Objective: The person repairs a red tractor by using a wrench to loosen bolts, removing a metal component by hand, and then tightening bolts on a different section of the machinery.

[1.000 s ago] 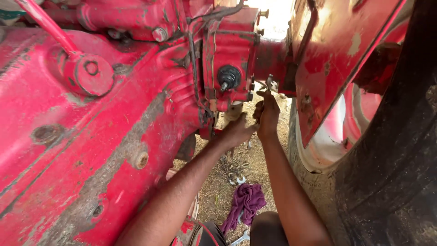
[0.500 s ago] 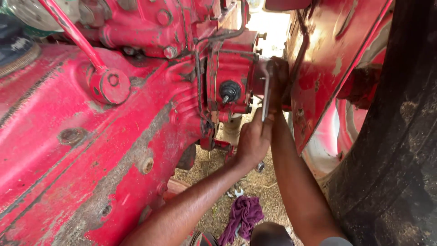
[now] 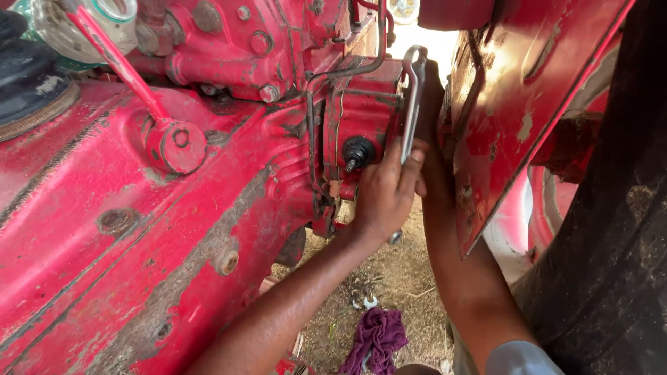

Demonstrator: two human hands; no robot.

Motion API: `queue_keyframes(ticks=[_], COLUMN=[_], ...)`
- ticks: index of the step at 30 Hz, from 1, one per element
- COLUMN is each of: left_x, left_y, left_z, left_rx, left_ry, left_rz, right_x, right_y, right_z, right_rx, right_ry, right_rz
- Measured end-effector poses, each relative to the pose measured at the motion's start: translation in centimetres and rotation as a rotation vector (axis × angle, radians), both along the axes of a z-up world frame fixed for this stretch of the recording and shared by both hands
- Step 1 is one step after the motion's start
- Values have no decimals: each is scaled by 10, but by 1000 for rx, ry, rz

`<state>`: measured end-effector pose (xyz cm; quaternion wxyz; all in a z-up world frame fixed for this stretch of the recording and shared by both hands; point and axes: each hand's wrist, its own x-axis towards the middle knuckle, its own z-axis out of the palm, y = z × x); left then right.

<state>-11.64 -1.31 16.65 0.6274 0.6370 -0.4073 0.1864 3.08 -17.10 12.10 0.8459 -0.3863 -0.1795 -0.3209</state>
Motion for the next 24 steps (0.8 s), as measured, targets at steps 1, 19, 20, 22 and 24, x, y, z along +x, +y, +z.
queue_keyframes(ticks=[1,19,20,22,24], left_x=[2,14,14,14,11], left_y=[1,24,26,29,31], left_z=[3,61,62,63,64], left_rx=[6,291,242,197,259], left_ry=[5,-27,-96,-154,-56], left_rz=[0,236,288,354,374], right_x=[-1,-36,-39,-42,-47], right_y=[2,39,45,52,54], right_z=[-3,-18,-21,-19,-17], right_rx=[17,312,331,351,430], right_ry=[3,97,116,148,182], right_rz=[26,443,483,535,581])
